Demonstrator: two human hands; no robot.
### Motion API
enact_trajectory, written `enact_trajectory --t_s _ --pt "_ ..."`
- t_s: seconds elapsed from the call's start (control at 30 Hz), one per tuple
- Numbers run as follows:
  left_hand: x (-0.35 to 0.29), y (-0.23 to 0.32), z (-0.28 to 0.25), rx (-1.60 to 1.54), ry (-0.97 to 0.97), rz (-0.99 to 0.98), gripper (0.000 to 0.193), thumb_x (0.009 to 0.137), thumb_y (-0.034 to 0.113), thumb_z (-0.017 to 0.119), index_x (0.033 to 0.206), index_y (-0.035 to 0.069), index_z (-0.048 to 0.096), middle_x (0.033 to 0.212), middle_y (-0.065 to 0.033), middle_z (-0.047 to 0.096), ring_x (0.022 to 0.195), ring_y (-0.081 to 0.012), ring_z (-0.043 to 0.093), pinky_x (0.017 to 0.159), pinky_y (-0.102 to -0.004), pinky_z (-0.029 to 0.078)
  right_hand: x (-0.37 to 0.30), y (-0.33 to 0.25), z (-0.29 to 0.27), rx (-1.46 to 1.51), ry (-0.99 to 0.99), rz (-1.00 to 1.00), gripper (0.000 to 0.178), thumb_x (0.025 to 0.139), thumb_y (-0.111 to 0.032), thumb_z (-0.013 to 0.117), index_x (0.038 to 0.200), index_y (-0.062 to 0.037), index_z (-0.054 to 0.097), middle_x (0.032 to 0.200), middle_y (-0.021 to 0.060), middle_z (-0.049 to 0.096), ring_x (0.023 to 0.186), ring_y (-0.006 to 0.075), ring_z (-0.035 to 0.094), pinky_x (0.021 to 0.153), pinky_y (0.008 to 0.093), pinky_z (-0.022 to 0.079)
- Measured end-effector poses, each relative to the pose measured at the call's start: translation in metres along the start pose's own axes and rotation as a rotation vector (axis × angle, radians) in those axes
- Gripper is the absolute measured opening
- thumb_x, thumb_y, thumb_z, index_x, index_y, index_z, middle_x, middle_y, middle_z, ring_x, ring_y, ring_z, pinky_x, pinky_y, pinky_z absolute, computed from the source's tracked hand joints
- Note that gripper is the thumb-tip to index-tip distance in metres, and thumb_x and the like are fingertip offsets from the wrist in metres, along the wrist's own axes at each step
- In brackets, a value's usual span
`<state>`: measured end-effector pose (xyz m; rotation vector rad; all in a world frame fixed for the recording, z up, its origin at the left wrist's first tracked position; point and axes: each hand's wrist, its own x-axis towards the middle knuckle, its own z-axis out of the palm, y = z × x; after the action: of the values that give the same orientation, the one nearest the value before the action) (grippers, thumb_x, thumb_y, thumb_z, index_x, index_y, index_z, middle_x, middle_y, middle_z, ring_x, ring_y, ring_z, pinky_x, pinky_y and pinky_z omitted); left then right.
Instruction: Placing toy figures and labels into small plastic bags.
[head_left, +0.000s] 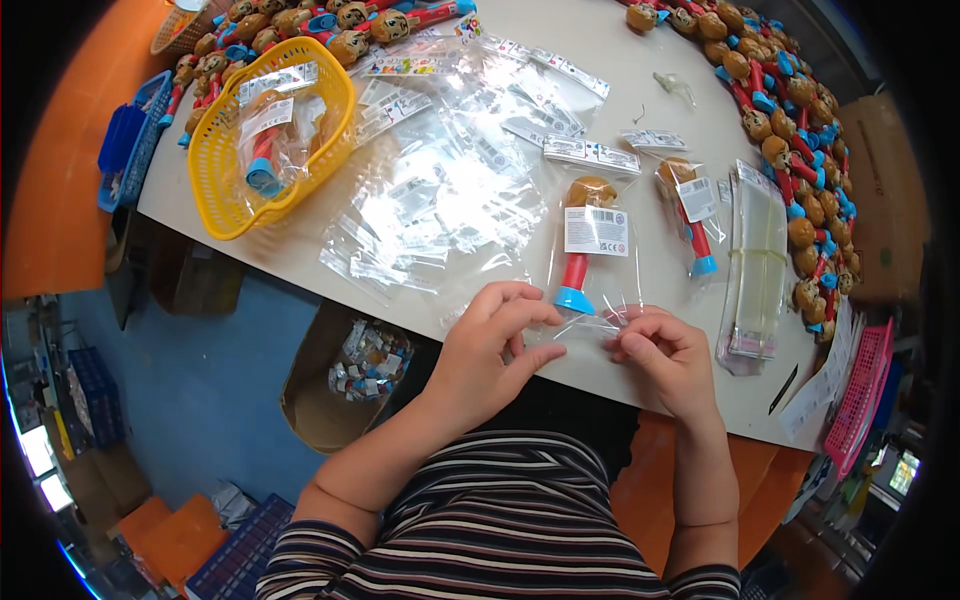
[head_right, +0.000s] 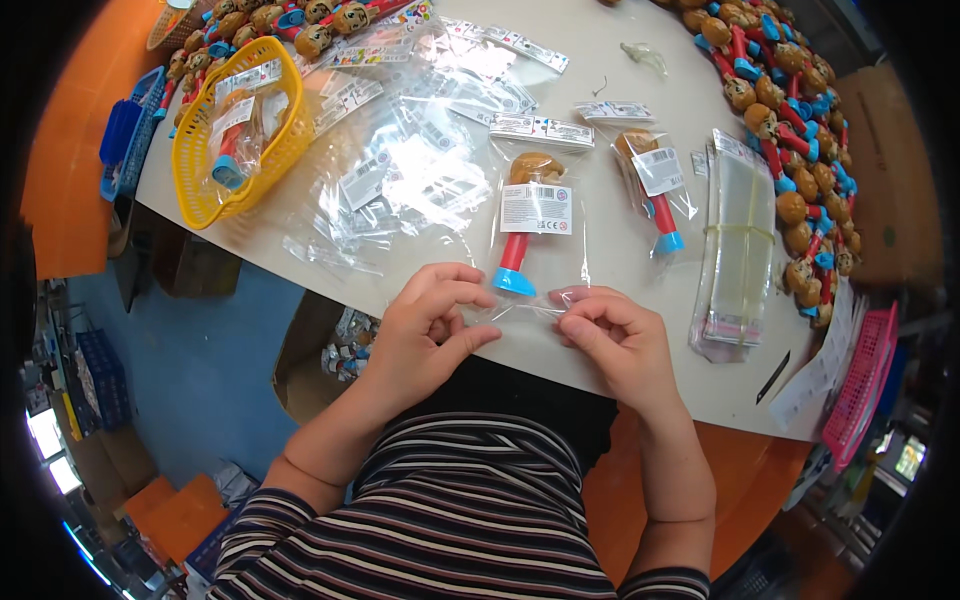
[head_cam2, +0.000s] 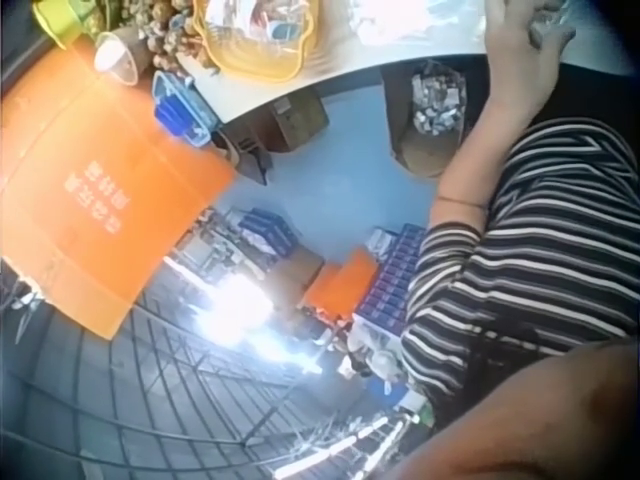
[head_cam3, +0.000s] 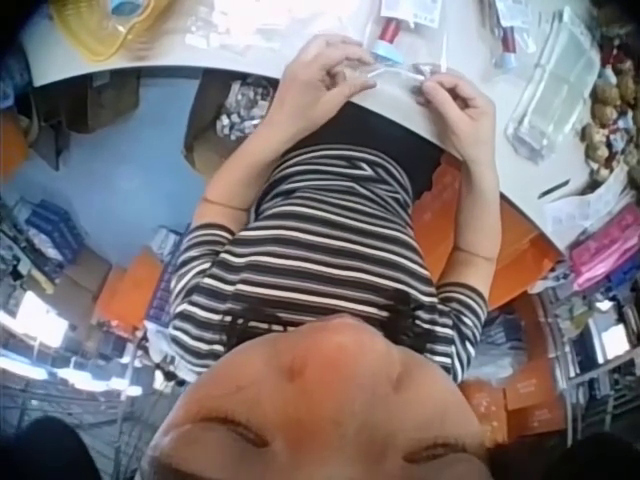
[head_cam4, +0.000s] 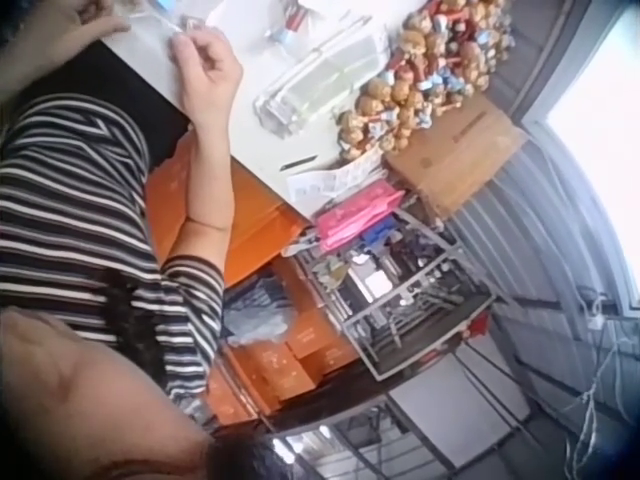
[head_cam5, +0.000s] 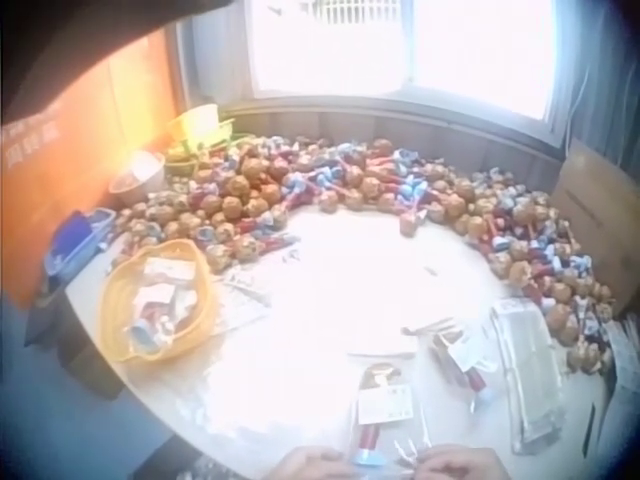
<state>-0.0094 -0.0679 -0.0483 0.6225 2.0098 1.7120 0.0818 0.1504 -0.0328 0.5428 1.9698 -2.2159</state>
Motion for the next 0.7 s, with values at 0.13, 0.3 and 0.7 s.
enact_trajectory --t_s 0.13,0.3,0.7 --pt "0.0 -0.012 0.0 -0.097 -0.031 -0.114 0.012 0.087 0.001 0.068 0.098 0.0 0.062 0.09 -0.0018 0.061 0.064 -0.0007 0.048 0.058 -0.015 0.038 -0.001 0.002 -0.003 -0.019 -0.001 -0.049 0.01 0.089 -0.003 0.065 0.093 0.0053 0.067 0.107 0.015 0.065 0.084 0.0136 0.062 0.076 0.0252 0.051" --pt "0.001 -0.009 0.001 -0.281 -0.02 -0.261 0.007 0.091 0.004 0.065 0.092 -0.001 0.061 0.076 0.0034 0.059 0.064 0.0004 0.047 0.058 -0.0151 0.038 0.002 0.002 -0.009 0.04 0.057 0.198 0.011 0.089 -0.004 0.066 0.091 0.0076 0.066 0.094 0.0153 0.069 0.079 0.0157 0.067 0.072 0.0253 0.055" --pt "0.017 -0.006 0.018 -0.284 -0.043 -0.203 0.012 0.094 0.008 0.061 0.093 0.001 0.052 0.082 -0.0026 0.06 0.069 -0.0024 0.054 0.061 -0.0176 0.044 0.001 0.007 -0.014 0.285 0.03 0.246 0.012 0.091 -0.005 0.062 0.091 0.0067 0.063 0.099 0.0192 0.068 0.089 0.023 0.07 0.079 0.0295 0.059"
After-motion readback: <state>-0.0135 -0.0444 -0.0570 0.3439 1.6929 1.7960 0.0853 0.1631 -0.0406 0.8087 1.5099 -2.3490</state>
